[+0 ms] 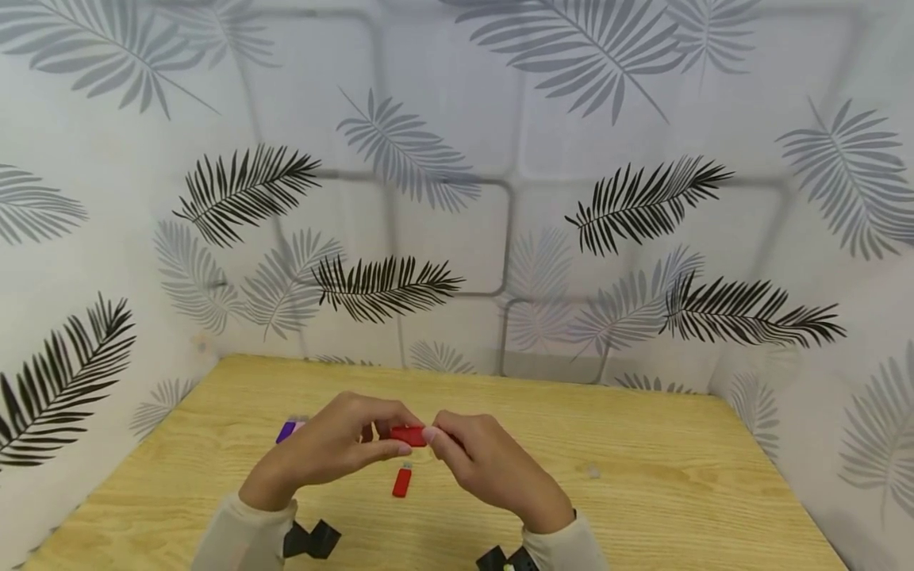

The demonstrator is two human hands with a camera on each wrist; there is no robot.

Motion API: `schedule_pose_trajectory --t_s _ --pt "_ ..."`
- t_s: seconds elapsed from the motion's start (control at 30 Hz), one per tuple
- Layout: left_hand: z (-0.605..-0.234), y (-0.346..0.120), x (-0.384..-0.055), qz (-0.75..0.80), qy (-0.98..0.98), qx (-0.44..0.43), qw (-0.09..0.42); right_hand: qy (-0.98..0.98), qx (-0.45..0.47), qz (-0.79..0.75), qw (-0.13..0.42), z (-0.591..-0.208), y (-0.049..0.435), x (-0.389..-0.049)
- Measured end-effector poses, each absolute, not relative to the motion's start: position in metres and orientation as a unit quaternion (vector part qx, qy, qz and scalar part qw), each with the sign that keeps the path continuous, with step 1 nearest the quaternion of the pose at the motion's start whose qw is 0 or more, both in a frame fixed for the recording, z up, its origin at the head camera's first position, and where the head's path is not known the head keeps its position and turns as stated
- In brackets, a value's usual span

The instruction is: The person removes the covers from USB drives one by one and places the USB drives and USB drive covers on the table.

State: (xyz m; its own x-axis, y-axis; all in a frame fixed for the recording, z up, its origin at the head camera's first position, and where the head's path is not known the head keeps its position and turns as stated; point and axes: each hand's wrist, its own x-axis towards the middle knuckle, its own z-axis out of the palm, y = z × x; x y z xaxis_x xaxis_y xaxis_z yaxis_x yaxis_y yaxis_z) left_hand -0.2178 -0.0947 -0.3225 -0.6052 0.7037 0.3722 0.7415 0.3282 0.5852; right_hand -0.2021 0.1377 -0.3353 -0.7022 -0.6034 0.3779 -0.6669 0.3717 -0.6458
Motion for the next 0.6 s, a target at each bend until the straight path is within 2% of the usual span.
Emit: schedule_pose_trajectory --t_s 0.37,0.6 --pt "-0.326 -0.088 -0.216 -0.405 -0.809 -0.426 0.018 -0.818 0.347 0.443 0.121 -0.334 0.136 -0.203" --pt "-0.328 -0.083 -0.215 -0.397 -0.826 -0.398 0.026 -0.810 0.343 0.456 0.134 -0.335 0.136 -0.203"
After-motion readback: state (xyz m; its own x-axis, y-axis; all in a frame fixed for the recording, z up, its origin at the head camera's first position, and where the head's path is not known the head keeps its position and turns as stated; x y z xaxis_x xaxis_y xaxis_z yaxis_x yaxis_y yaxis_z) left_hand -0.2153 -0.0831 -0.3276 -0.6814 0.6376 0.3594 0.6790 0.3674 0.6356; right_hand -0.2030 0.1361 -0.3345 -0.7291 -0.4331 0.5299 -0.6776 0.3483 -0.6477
